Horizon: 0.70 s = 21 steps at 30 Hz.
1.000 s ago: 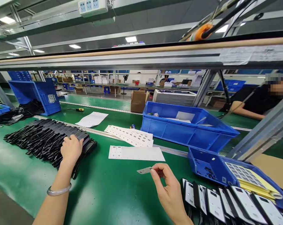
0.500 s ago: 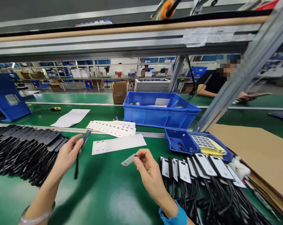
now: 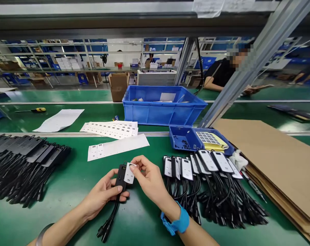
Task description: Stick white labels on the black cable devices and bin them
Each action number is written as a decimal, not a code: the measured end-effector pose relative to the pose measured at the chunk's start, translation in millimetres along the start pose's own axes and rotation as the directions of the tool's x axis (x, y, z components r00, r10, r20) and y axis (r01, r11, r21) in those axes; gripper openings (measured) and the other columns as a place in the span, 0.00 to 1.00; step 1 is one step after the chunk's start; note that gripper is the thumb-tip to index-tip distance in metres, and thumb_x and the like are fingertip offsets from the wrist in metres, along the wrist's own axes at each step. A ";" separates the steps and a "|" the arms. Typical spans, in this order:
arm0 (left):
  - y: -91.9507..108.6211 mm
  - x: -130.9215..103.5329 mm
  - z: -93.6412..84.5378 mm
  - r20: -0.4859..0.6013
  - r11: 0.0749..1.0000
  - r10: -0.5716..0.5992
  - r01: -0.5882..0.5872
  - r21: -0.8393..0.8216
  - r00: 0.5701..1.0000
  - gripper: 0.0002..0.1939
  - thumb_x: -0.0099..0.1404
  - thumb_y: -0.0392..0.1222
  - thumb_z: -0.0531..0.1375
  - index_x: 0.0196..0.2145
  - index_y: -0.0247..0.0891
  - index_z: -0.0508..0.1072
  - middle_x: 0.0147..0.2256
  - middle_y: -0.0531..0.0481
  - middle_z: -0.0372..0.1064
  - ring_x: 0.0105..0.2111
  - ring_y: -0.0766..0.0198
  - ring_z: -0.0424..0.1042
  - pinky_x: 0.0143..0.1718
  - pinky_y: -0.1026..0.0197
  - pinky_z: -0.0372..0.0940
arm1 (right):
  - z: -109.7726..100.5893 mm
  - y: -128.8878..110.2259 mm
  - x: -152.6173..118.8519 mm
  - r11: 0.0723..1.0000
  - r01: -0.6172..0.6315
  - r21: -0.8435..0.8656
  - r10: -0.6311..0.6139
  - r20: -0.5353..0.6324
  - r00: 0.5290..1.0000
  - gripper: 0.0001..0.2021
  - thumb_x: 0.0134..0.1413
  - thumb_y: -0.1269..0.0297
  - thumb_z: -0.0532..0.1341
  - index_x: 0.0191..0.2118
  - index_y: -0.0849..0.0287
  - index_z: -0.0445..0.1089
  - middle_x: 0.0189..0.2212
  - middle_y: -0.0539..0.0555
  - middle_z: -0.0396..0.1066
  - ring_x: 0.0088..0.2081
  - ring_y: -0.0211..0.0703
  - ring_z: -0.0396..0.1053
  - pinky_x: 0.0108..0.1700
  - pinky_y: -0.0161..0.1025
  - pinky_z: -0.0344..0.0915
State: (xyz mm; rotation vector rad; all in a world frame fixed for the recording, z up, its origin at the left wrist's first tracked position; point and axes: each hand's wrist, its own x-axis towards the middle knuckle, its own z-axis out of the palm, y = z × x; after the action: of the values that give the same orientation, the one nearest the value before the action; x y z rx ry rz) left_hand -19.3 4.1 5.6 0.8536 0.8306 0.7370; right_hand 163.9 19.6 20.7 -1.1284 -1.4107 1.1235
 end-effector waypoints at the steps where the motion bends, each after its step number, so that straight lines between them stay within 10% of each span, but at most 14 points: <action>1: -0.3 -0.5 0.7 0.024 1.000 -0.004 0.005 -0.007 1.000 0.31 0.54 0.46 0.71 0.49 0.38 0.61 0.39 0.46 0.70 0.38 0.57 0.75 0.42 0.57 0.68 | 0.6 0.9 -0.4 1.000 -0.012 0.002 0.012 0.008 1.000 0.13 0.57 0.53 0.61 0.35 0.60 0.67 0.26 0.49 0.62 0.23 0.33 0.57 0.21 0.31 0.53; 21: 1.2 -3.5 4.9 0.175 0.998 -0.031 0.040 -0.047 0.984 0.34 0.58 0.44 0.69 0.56 0.36 0.57 0.45 0.34 0.71 0.47 0.46 0.73 0.50 0.49 0.65 | 4.4 1.4 -5.3 0.996 -0.080 0.042 0.077 0.058 0.995 0.12 0.54 0.55 0.64 0.38 0.59 0.71 0.28 0.52 0.69 0.30 0.40 0.67 0.29 0.35 0.66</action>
State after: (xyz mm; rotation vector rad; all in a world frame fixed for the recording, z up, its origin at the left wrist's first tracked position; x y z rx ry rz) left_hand -17.1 0.1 9.7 0.8435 0.6674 0.6392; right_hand 160.2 14.2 18.2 -1.1366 -1.3879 1.2454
